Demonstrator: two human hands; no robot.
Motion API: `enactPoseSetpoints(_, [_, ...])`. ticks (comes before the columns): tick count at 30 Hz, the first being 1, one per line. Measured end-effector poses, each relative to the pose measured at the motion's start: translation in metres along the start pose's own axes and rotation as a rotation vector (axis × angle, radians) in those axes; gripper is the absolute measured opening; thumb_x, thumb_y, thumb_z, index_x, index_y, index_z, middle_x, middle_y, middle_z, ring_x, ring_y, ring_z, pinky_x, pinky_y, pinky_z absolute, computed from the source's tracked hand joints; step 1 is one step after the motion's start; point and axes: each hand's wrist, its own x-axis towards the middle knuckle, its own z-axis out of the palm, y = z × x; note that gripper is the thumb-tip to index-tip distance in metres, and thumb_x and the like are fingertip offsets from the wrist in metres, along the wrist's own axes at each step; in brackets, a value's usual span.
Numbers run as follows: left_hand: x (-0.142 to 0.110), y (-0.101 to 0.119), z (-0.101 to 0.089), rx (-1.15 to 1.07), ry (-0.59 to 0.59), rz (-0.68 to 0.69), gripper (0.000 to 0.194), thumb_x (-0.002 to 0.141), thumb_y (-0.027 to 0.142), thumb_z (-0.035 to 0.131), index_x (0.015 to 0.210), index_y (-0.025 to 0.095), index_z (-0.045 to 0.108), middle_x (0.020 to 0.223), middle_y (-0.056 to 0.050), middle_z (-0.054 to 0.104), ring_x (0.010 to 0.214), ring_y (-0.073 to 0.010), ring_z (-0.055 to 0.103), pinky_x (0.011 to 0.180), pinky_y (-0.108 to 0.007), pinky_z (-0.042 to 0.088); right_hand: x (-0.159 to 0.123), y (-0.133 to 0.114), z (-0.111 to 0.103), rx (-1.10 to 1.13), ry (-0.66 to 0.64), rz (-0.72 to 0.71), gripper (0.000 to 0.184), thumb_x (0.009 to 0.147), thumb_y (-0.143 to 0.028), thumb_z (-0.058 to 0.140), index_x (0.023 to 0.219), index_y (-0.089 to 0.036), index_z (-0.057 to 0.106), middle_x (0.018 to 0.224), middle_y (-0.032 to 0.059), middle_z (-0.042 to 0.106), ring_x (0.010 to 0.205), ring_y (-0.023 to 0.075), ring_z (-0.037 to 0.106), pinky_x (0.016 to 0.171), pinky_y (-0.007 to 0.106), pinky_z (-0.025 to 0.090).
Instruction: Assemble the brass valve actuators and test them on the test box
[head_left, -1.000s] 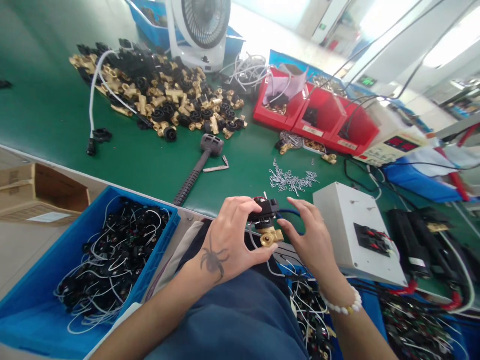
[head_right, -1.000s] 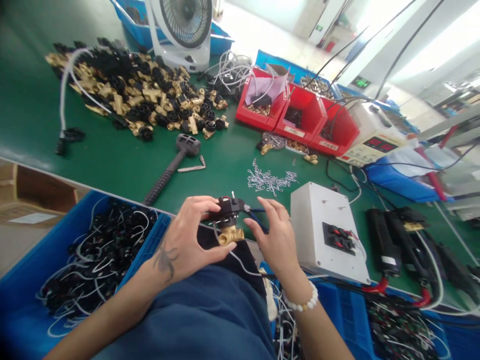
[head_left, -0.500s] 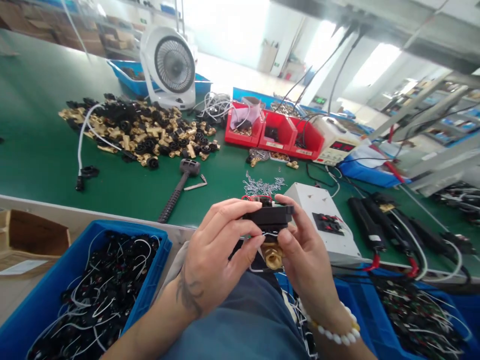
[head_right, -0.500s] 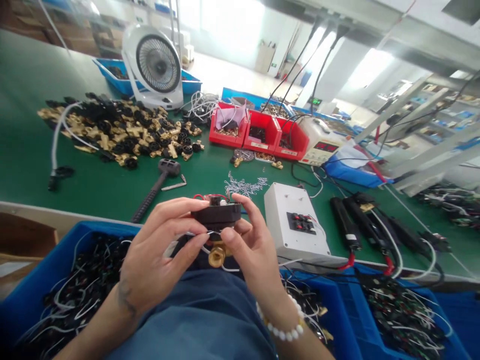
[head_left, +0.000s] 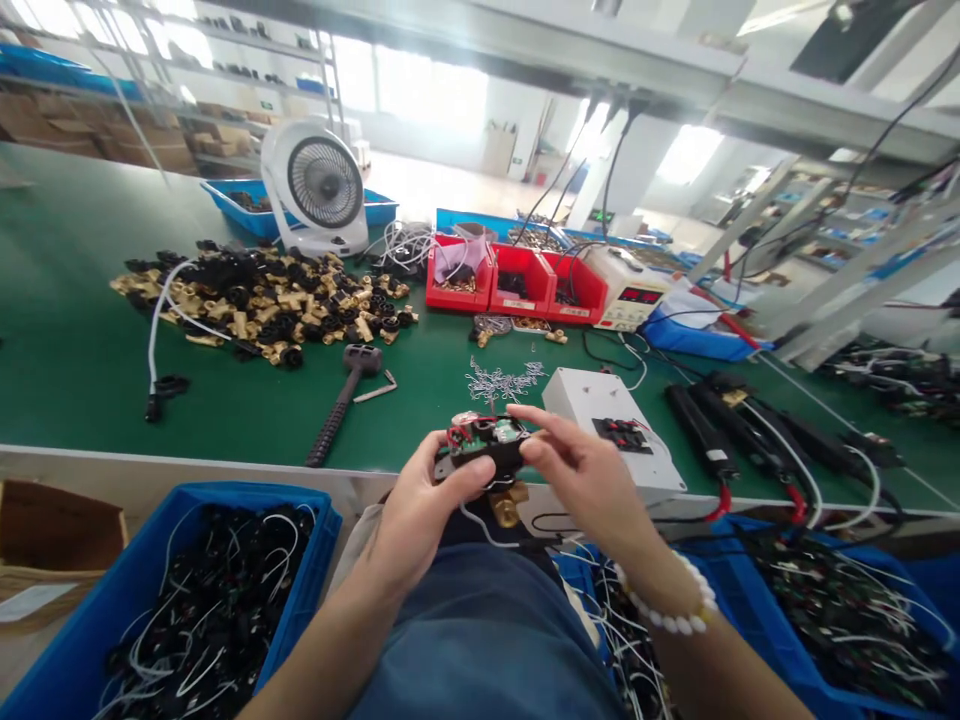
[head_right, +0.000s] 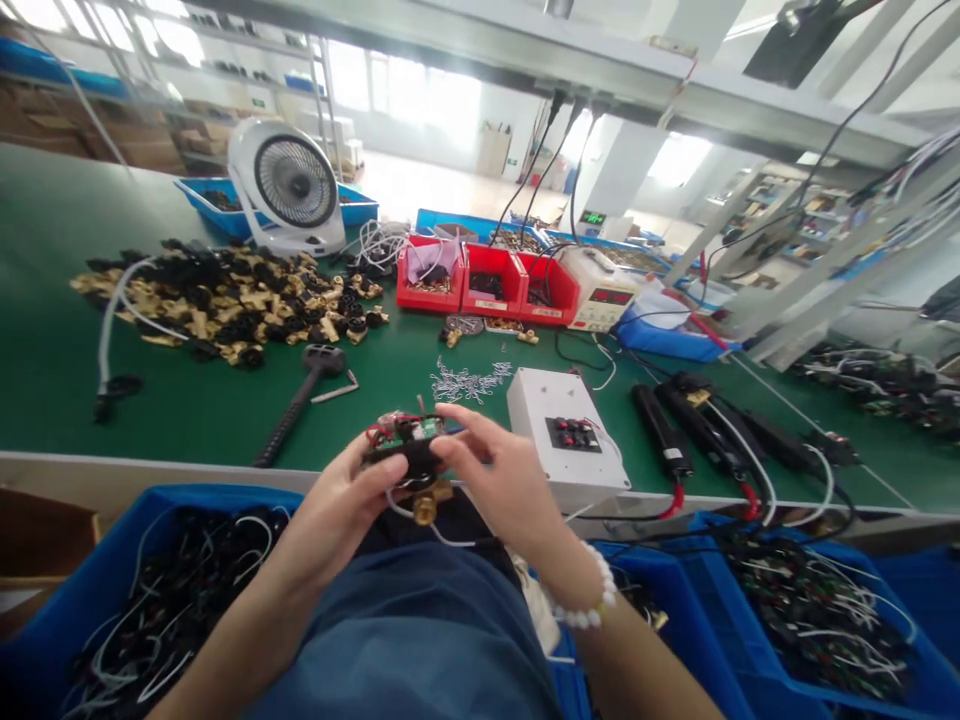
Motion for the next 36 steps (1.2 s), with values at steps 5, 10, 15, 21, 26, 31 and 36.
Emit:
enactPoseSetpoints(5, [-0.015, 0.009, 0.006, 0.186, 0.087, 0.105, 0.050, 0.072, 0.036, 0.088, 0.110, 0.020, 0.061, 0.092, -0.001, 0.076, 0.080, -0.0182, 0.072, 0.073, -0.026, 0.057, 0.067, 0.053, -0.083, -0.542, 0.375, 0.083, 0.029, 0.084, -0.036, 0.068, 0.103, -0.016, 0.077, 0.104, 0.0119, 0.077, 0.104, 0.0295, 0.067, 0.102, 0.048, 0.046])
enactPoseSetpoints(10, [-0.033, 0.027, 0.019, 0.176, 0.074, 0.102, 0.051, 0.071, 0.029, 0.087, 0.114, 0.024, 0.062, 0.097, 0.000, 0.076, 0.077, -0.0172, 0.073, 0.071, -0.025, 0.058, 0.096, 0.100, -0.117, -0.424, 0.114, 0.240, 0.021, 0.069, -0.035, 0.081, 0.079, -0.017, 0.077, 0.081, 0.0082, 0.076, 0.076, 0.0236, 0.069, 0.077, 0.037, 0.053])
enactPoseSetpoints(15, [-0.039, 0.029, 0.020, 0.159, 0.068, 0.083, 0.056, 0.068, 0.025, 0.087, 0.117, 0.023, 0.061, 0.100, -0.001, 0.076, 0.077, -0.0178, 0.073, 0.072, -0.026, 0.060, 0.097, 0.115, -0.111, -0.338, 0.130, 0.271, 0.027, 0.066, -0.041, 0.082, 0.075, -0.017, 0.074, 0.075, 0.0067, 0.073, 0.072, 0.0210, 0.064, 0.075, 0.035, 0.050])
enactPoseSetpoints(21, [-0.042, 0.027, 0.021, 0.160, 0.021, 0.115, 0.060, 0.067, 0.025, 0.087, 0.119, 0.024, 0.057, 0.098, 0.000, 0.076, 0.076, -0.0165, 0.073, 0.071, -0.024, 0.061, 0.094, 0.117, -0.108, -0.281, 0.198, 0.252, 0.025, 0.072, -0.037, 0.074, 0.084, -0.016, 0.074, 0.079, 0.0063, 0.074, 0.074, 0.0190, 0.063, 0.079, 0.034, 0.050])
enactPoseSetpoints(26, [-0.042, 0.026, 0.020, 0.180, -0.012, 0.197, 0.058, 0.067, 0.022, 0.087, 0.117, 0.024, 0.058, 0.098, -0.001, 0.076, 0.080, -0.0180, 0.075, 0.074, -0.025, 0.061, 0.092, 0.115, -0.104, -0.275, 0.208, 0.230, 0.022, 0.072, -0.036, 0.073, 0.083, -0.016, 0.074, 0.076, 0.0046, 0.072, 0.072, 0.0182, 0.062, 0.081, 0.034, 0.050])
enactPoseSetpoints(31, [-0.041, 0.024, 0.017, 0.202, -0.025, 0.224, 0.059, 0.068, 0.024, 0.089, 0.119, 0.024, 0.059, 0.101, -0.002, 0.077, 0.084, -0.0207, 0.075, 0.079, -0.029, 0.063, 0.093, 0.113, -0.103, -0.279, 0.217, 0.218, 0.024, 0.073, -0.040, 0.072, 0.079, -0.017, 0.073, 0.076, 0.0055, 0.073, 0.070, 0.0183, 0.060, 0.078, 0.034, 0.050])
enactPoseSetpoints(36, [-0.032, 0.018, 0.017, -0.056, 0.021, 0.063, 0.053, 0.081, 0.049, 0.080, 0.119, 0.015, 0.066, 0.104, -0.010, 0.077, 0.090, -0.0243, 0.076, 0.077, -0.030, 0.062, 0.091, 0.112, -0.101, -0.291, 0.233, 0.219, 0.022, 0.074, -0.040, 0.072, 0.078, -0.018, 0.073, 0.077, 0.0066, 0.073, 0.070, 0.0185, 0.061, 0.075, 0.033, 0.050])
